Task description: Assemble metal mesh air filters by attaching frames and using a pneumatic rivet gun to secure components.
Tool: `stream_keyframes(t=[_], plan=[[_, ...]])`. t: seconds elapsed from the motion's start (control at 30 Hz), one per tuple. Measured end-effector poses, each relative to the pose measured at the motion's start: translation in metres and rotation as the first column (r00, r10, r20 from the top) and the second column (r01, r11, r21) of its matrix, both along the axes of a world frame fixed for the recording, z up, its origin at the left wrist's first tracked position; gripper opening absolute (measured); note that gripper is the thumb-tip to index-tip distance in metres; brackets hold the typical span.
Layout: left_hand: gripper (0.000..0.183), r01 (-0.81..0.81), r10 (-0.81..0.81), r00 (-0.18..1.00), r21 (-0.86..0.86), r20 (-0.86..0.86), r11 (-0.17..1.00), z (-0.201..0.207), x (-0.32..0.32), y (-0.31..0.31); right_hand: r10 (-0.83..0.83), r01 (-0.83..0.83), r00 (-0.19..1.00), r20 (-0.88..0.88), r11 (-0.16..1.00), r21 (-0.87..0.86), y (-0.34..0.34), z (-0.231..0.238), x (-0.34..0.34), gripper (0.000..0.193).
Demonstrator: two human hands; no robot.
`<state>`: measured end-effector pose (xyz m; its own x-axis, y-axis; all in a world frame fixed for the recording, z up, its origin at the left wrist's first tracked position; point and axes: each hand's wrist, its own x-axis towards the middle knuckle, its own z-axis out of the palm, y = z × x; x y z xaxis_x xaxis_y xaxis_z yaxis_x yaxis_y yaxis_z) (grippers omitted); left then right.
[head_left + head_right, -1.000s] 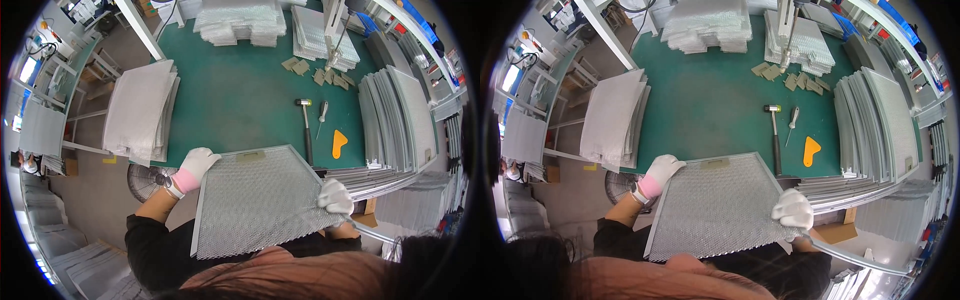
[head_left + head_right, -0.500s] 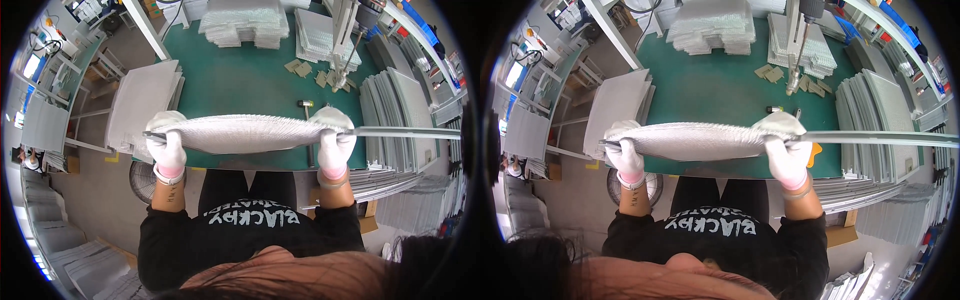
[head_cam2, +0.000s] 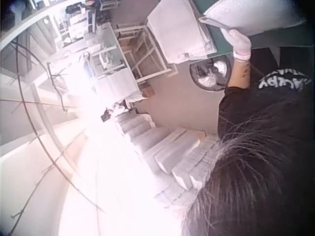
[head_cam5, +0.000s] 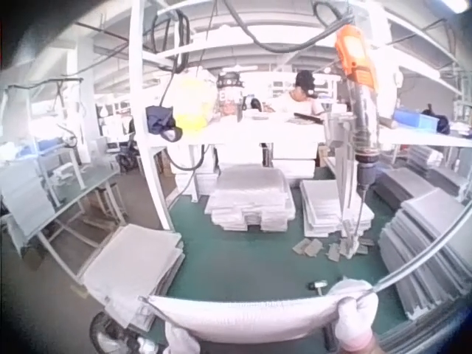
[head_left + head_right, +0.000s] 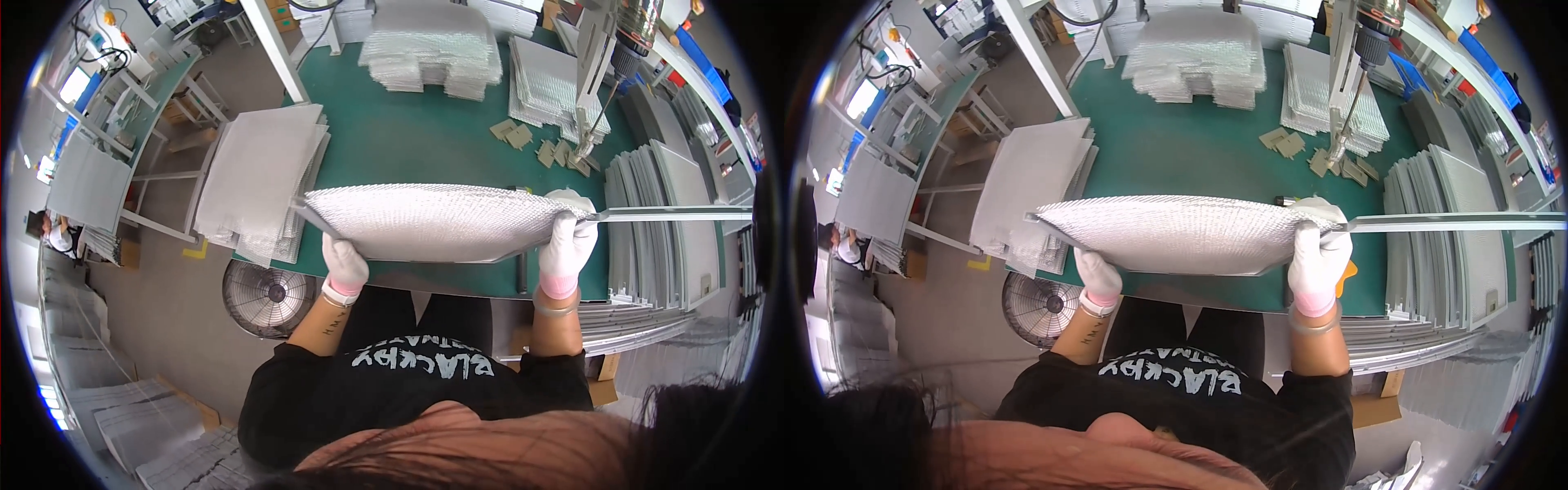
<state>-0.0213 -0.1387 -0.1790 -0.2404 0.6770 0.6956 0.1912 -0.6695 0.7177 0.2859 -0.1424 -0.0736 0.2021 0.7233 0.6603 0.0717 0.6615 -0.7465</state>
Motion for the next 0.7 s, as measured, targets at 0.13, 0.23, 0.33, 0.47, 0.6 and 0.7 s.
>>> stream_keyframes(t=[0.13, 0.23, 0.33, 0.47, 0.6, 0.7], plan=[[0.061, 0.065, -0.063, 0.998, -0.13, 0.014, 0.989, -0.009, -0.011, 0.004, 0.049, -0.049, 0.998, -0.027, 0.999, -0.001, 0.006, 0.003, 0.004, 0.026], [0.059, 0.189, -0.183, 0.981, -0.093, 0.068, 0.978, 0.015, -0.012, 0.011, 0.012, -0.014, 0.999, -0.037, 0.998, -0.063, 0.004, -0.001, 0.006, 0.025], [0.049, 0.196, -0.196, 0.98, 0.019, 0.019, 0.98, 0.046, -0.017, 0.011, 0.005, -0.006, 0.999, -0.041, 1.0, -0.03, 0.004, 0.002, 0.004, 0.023], [0.039, 0.077, -0.085, 0.992, -0.087, -0.096, 0.993, 0.054, -0.025, 0.005, 0.008, -0.009, 1.0, -0.014, 1.0, -0.026, 0.002, 0.0, 0.001, 0.022], [0.033, 0.331, -0.322, 0.939, -0.061, 0.118, 0.942, 0.082, -0.031, 0.006, 0.051, -0.05, 0.998, 0.046, 0.998, -0.029, -0.001, 0.001, -0.004, 0.021], [0.038, 0.112, -0.111, 0.979, -0.005, -0.169, 0.994, 0.075, -0.037, 0.006, 0.055, -0.055, 0.998, -0.008, 0.998, -0.035, 0.002, 0.0, -0.009, 0.02]])
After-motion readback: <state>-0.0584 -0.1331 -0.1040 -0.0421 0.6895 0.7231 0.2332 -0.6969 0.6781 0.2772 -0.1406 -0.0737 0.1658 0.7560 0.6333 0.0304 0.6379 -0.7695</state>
